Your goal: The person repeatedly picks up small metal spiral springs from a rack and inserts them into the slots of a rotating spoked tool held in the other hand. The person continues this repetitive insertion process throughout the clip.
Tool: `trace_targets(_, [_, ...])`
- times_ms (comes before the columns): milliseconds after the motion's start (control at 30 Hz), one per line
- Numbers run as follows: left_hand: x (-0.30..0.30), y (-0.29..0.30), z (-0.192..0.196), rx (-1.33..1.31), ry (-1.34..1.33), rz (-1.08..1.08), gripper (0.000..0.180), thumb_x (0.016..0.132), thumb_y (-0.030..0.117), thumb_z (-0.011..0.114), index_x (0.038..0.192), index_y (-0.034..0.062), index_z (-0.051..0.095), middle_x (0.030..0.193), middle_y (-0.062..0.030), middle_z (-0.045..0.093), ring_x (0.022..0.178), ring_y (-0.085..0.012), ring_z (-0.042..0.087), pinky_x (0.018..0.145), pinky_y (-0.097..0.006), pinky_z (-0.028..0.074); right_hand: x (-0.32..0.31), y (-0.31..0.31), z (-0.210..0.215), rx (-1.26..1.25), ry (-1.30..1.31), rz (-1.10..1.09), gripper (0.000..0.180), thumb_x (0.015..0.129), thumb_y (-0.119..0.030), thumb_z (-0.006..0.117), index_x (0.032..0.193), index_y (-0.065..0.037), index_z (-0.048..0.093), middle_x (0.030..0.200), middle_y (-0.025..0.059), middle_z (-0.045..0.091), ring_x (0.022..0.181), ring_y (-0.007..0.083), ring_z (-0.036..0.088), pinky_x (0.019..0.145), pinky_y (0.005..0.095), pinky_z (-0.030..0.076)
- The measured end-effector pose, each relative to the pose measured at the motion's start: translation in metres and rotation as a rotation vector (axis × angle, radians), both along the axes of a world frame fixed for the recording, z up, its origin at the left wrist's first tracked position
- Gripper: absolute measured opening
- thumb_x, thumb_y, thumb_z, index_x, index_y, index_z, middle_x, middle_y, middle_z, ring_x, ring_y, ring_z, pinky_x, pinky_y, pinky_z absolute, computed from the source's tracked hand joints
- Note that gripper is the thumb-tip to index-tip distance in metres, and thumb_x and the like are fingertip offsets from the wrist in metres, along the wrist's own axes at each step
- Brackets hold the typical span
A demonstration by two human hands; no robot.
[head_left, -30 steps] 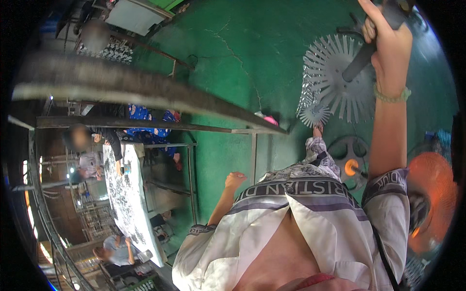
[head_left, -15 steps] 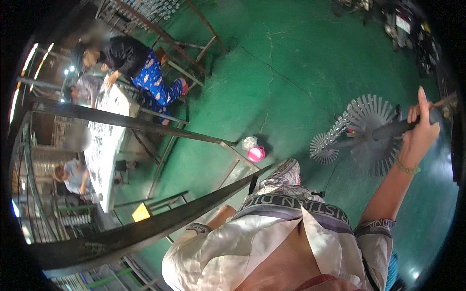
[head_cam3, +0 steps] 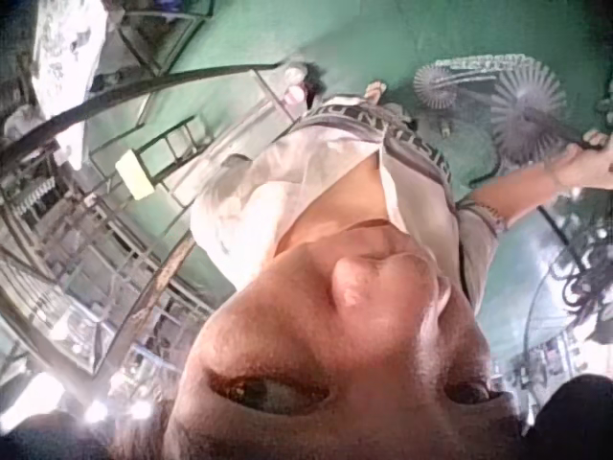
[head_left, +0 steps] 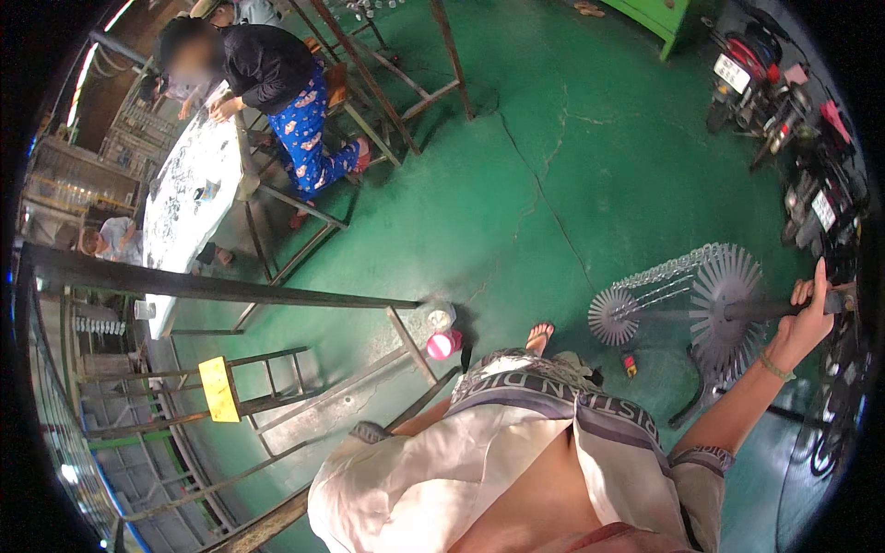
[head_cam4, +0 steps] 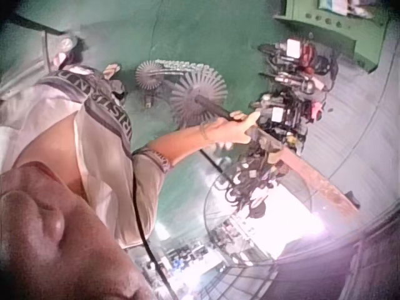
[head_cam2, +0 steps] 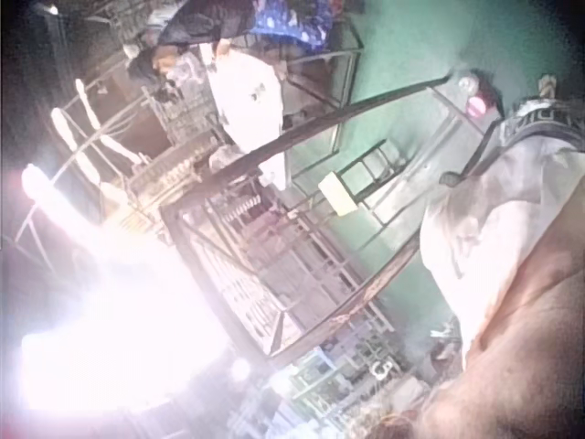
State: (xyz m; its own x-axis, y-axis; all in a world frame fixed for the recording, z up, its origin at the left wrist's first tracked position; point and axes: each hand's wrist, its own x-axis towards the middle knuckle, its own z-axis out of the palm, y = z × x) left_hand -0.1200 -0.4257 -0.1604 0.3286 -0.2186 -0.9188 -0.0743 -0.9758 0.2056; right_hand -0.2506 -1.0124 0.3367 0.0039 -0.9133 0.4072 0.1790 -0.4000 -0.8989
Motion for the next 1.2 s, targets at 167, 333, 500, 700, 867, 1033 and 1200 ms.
trace_targets(167, [0.034, -0.083, -0.033, -0.015, 0.029, -0.08, 0.021, 0.071, 0.031, 0.066, 0.08, 0.0136, 0.07, 0.075, -0.0025, 0.068, 0.069, -0.0176, 0.065, 0.065, -0.032, 0.052, 0.081, -0.09, 0.007, -0.023, -0.034, 0.042, 0.032, 0.079, -0.011, 0.068, 0.057, -0.007, 0.045, 0.052, -0.0006, 0.036, 0.044, 0.0093, 0.034, 0.044, 0.0242, 0.027])
trace_targets(333, [0.099, -0.17, -0.053, -0.059, 0.0, -0.293, 0.021, 0.071, 0.032, 0.066, 0.079, 0.0133, 0.07, 0.073, -0.002, 0.068, 0.067, -0.0171, 0.065, 0.063, -0.032, 0.052, 0.162, -0.192, 0.013, -0.025, -0.037, 0.104, 0.031, 0.079, -0.01, 0.067, 0.058, -0.006, 0.045, 0.053, -0.0008, 0.035, 0.046, 0.009, 0.033, 0.046, 0.024, 0.027])
trace_targets(500, [0.176, -0.262, -0.038, -0.122, -0.11, -0.116, 0.024, 0.073, 0.034, 0.062, 0.075, 0.011, 0.069, 0.067, -0.0017, 0.067, 0.062, -0.0161, 0.065, 0.06, -0.032, 0.052, 0.257, -0.274, 0.018, -0.029, -0.052, 0.195, 0.034, 0.081, -0.011, 0.065, 0.056, -0.008, 0.042, 0.053, -0.0009, 0.032, 0.047, 0.0087, 0.031, 0.047, 0.0239, 0.027])
trace_targets(700, [0.221, -0.337, -0.055, 0.025, 0.046, 0.32, 0.031, 0.073, 0.039, 0.057, 0.074, 0.0101, 0.068, 0.069, -0.0022, 0.067, 0.06, -0.0152, 0.063, 0.058, -0.031, 0.052, 0.381, -0.363, 0.034, 0.012, -0.077, 0.296, 0.033, 0.082, -0.009, 0.064, 0.056, -0.007, 0.044, 0.054, -0.0006, 0.033, 0.047, 0.0094, 0.032, 0.046, 0.0231, 0.028])
trace_targets(867, [0.289, -0.412, -0.078, 0.106, 0.142, 0.165, 0.032, 0.072, 0.043, 0.056, 0.08, 0.0145, 0.069, 0.074, 0.0005, 0.068, 0.062, -0.0148, 0.062, 0.059, -0.03, 0.051, 0.498, -0.431, 0.039, -0.019, -0.067, 0.359, 0.031, 0.082, -0.009, 0.063, 0.057, -0.007, 0.046, 0.053, -0.0019, 0.033, 0.045, 0.0069, 0.029, 0.045, 0.0218, 0.024])
trace_targets(1033, [0.432, -0.487, -0.042, -0.154, -0.04, 0.066, 0.036, 0.069, 0.047, 0.058, 0.078, 0.0142, 0.069, 0.075, -0.0023, 0.068, 0.066, -0.0152, 0.063, 0.062, -0.03, 0.051, 0.614, -0.486, 0.03, 0.001, -0.006, 0.37, 0.026, 0.081, -0.012, 0.065, 0.06, -0.007, 0.05, 0.053, -0.0031, 0.031, 0.046, 0.0064, 0.028, 0.045, 0.0219, 0.023])
trace_targets(1200, [0.612, -0.581, 0.012, -0.097, -0.215, 0.169, 0.033, 0.071, 0.041, 0.062, 0.086, 0.0127, 0.069, 0.082, -0.0075, 0.068, 0.081, -0.0209, 0.065, 0.075, -0.035, 0.052, 0.721, -0.555, 0.022, -0.024, -0.012, 0.556, 0.026, 0.085, -0.01, 0.06, 0.061, -0.005, 0.05, 0.055, -0.0021, 0.032, 0.046, 0.0075, 0.03, 0.049, 0.0217, 0.029])
